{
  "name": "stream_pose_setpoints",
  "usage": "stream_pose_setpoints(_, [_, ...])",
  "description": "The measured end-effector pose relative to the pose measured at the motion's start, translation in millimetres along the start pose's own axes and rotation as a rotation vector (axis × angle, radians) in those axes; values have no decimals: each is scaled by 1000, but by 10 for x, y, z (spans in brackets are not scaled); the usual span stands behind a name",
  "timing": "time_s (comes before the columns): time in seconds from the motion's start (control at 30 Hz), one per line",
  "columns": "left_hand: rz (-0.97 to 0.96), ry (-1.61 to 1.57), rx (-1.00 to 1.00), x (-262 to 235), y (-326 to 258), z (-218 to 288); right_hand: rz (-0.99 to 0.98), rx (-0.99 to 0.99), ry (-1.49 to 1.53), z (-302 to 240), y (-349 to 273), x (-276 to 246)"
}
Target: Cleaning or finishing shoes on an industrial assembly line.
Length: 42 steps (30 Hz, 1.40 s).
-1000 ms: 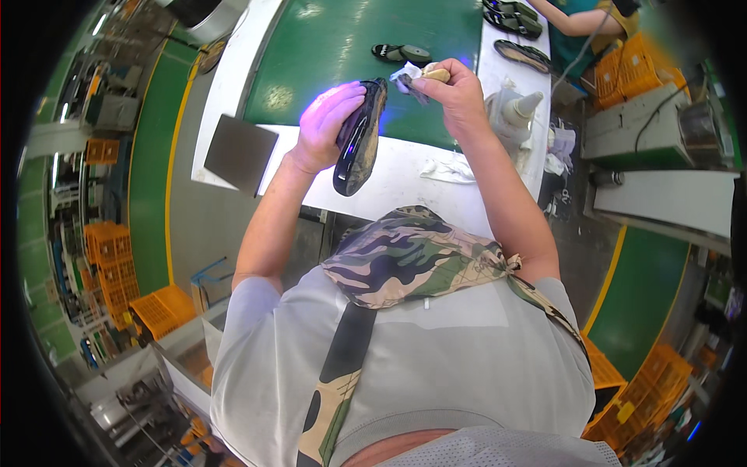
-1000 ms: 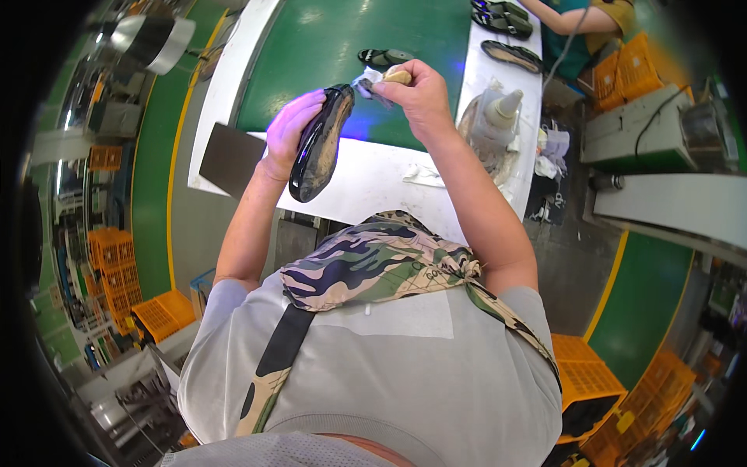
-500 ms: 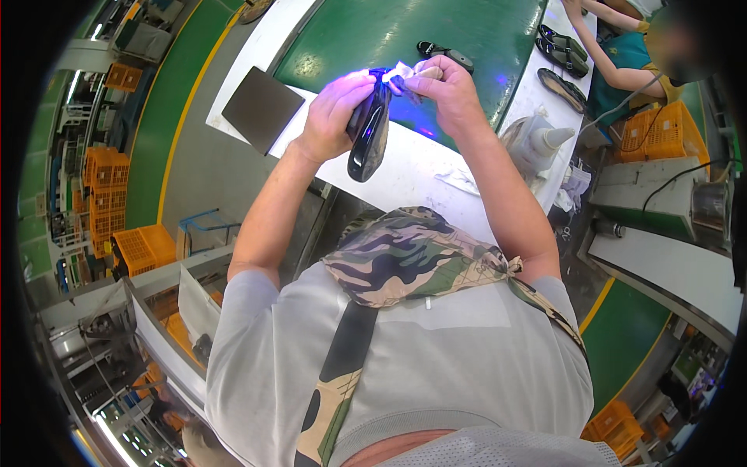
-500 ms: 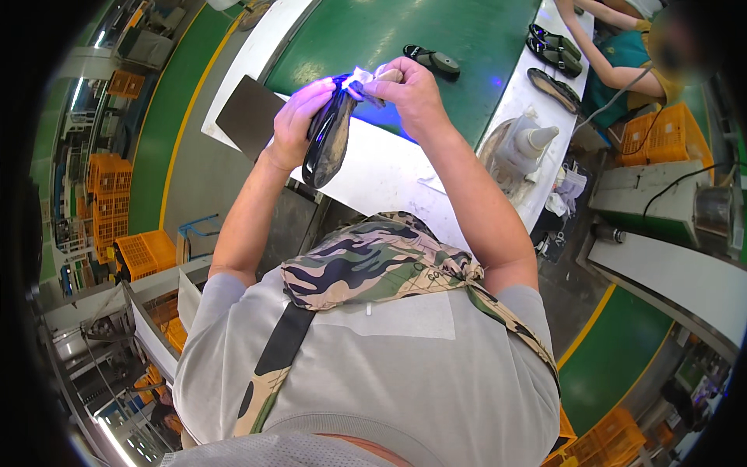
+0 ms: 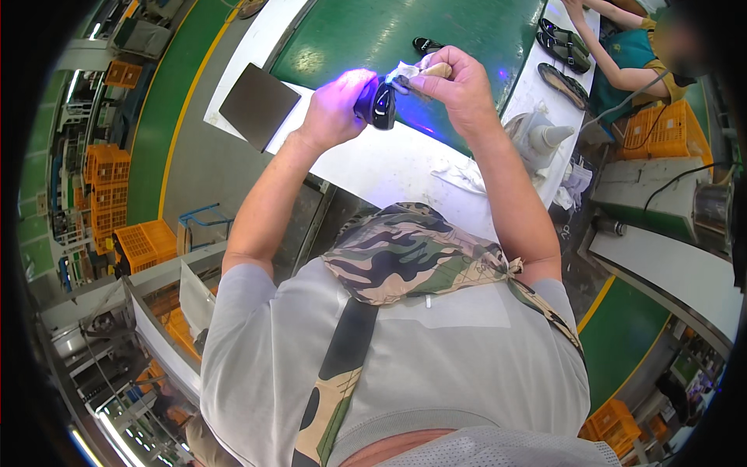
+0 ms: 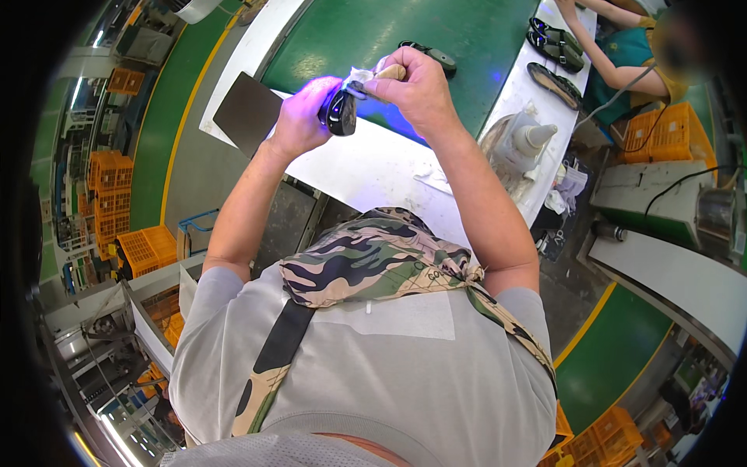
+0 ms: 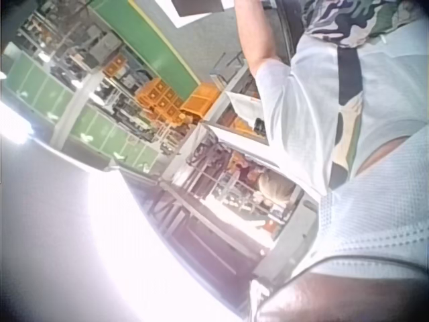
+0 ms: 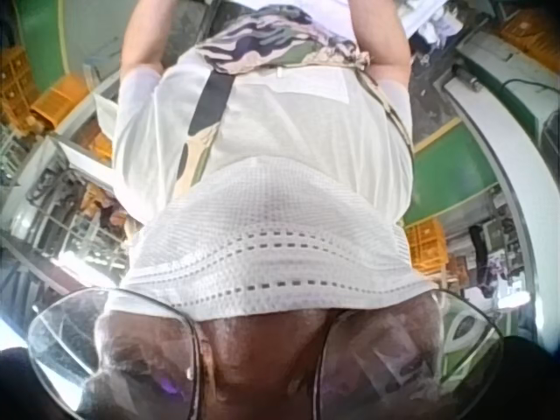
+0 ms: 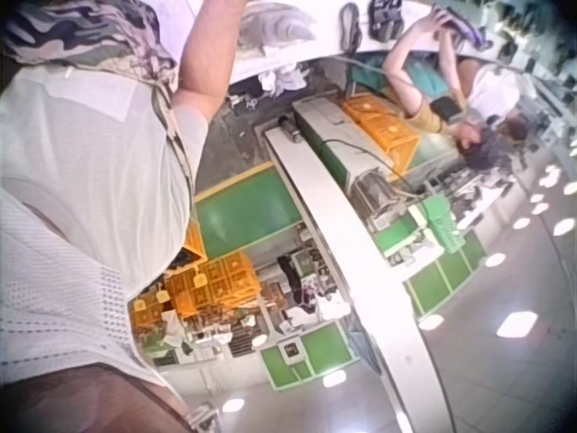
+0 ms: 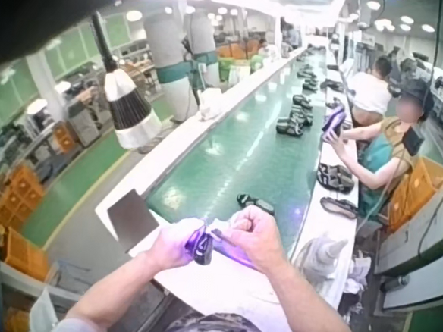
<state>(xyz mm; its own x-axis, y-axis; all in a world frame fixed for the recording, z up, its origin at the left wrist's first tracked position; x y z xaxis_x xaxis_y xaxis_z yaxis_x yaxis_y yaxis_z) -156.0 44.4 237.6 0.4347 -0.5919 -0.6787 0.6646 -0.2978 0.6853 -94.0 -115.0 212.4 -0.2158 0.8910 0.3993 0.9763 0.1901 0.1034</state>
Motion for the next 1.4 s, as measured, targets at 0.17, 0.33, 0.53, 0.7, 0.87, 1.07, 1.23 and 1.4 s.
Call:
stream_pose_setpoints(0.17, [-276,-56,-266,277,-49,-145,53,-75,-91,-47,67,-119])
stream_pose_setpoints(0.33, [-510,-237,-443,388,-181,-169,83,-117,-153,-22,140,-190])
stream_pose_setpoints(0.53, [-656,-498,-693,508,-462,-263,90,-201,-242,51,207,-222])
stream_pose_setpoints(0.7, [-636,-809,-882,551,-637,-263,34,-235,-297,146,158,-141])
stream_pose_setpoints(0.87, [-626,-878,-1009,513,-773,-260,-62,-179,-324,315,74,-72])
stream_pose_setpoints(1.07, [-526,-1045,-1187,537,-1029,-302,-148,-137,-309,510,-94,24])
stream_pose_setpoints(1.23, [-414,-1147,-1274,477,-1117,-286,-169,-140,-264,631,-253,82])
stream_pose_setpoints(1.4, [-272,-1234,-1367,404,-1223,-270,-307,59,-205,784,-425,170])
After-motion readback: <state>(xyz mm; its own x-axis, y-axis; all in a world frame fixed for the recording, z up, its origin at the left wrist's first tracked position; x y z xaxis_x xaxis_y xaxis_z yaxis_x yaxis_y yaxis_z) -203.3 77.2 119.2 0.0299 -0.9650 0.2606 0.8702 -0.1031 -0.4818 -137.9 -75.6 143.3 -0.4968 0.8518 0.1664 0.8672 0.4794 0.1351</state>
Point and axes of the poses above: each hand's wrist, its own y-axis towards the middle knuckle, its own x-axis out of the palm, z = x × y, the point moved 9 cm from there along y, towards the middle knuckle, and after that the axes turned 11 degrees about z, right-handed, at the moved point
